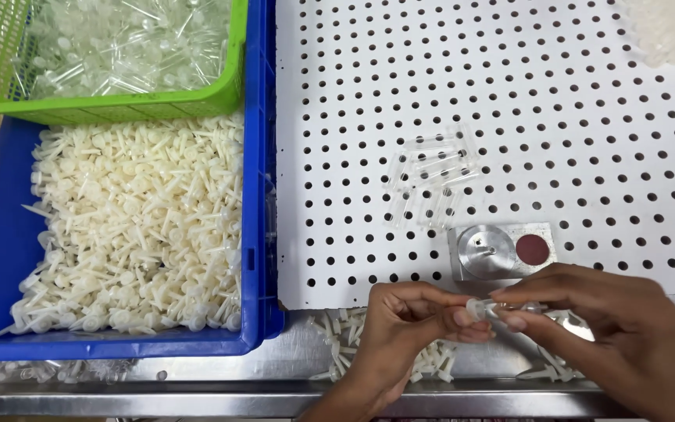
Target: Assembling plastic medical vials by inserting caps/stoppers into clear tubes at a manufacturing workstation.
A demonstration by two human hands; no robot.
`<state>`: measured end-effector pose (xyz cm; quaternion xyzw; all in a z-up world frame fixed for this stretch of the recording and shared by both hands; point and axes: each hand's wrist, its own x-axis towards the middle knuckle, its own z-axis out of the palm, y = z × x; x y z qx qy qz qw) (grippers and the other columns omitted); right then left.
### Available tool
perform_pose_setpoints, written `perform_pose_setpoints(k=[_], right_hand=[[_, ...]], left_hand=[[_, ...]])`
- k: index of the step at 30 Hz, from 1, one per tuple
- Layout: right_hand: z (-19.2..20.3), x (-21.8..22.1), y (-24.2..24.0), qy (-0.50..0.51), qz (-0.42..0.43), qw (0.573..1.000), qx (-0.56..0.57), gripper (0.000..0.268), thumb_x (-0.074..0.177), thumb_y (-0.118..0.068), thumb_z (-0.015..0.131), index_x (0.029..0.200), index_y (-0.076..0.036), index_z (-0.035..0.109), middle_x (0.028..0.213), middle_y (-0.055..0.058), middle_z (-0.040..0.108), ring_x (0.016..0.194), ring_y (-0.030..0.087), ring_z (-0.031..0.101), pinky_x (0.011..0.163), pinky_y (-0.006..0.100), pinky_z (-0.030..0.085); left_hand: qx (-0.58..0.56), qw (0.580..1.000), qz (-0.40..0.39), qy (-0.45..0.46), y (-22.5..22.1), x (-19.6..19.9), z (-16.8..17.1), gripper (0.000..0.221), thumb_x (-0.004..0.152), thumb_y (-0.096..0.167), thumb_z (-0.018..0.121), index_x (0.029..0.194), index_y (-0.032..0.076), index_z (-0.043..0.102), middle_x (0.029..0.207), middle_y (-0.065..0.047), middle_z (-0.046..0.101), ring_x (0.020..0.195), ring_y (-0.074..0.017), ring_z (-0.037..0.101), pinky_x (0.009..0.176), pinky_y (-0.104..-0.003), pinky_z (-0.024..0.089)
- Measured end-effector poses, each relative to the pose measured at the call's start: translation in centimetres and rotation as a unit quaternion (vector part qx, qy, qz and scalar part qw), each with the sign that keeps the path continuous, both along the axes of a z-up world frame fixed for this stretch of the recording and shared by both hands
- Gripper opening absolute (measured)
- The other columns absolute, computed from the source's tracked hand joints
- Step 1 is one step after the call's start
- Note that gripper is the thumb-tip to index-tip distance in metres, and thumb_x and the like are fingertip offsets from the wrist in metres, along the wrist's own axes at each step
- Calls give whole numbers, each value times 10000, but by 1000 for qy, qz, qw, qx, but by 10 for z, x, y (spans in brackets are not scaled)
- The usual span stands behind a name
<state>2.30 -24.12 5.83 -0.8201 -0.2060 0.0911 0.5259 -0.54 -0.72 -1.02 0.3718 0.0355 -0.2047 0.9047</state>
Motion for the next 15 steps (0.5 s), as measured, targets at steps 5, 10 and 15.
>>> perform_pose_setpoints(k=[5, 10, 15], right_hand=[[-15, -8, 10, -16, -46, 999, 4, 264, 854, -62, 772, 1112, -5, 779, 969, 75, 768, 778, 106, 730, 606, 220, 580], [-39, -10, -4, 42, -68, 985, 151, 109, 960, -28, 743, 1043, 30, 784, 908, 115, 761, 757, 130, 708, 641, 257, 642], [34, 68, -40, 31, -215, 966, -143, 260, 1041, -130, 595, 919, 19, 770, 1061, 140, 799, 1092, 189, 728, 977, 365, 527]], left_hand=[[168, 965, 136, -151, -14, -19, 1, 159, 957, -24, 744, 1113, -54, 748, 1006, -213, 788, 934, -284, 796, 883, -383, 666], [440, 682, 321, -488, -10, -20, 18, 270, 954, 78, 850, 1165, 11, 695, 1046, -157, 753, 1016, -268, 808, 870, -353, 724], [484, 768, 123, -402, -15, -8, 30, 415, 920, 218, 826, 1235, -12, 685, 1045, -149, 749, 919, -272, 774, 746, -385, 655]])
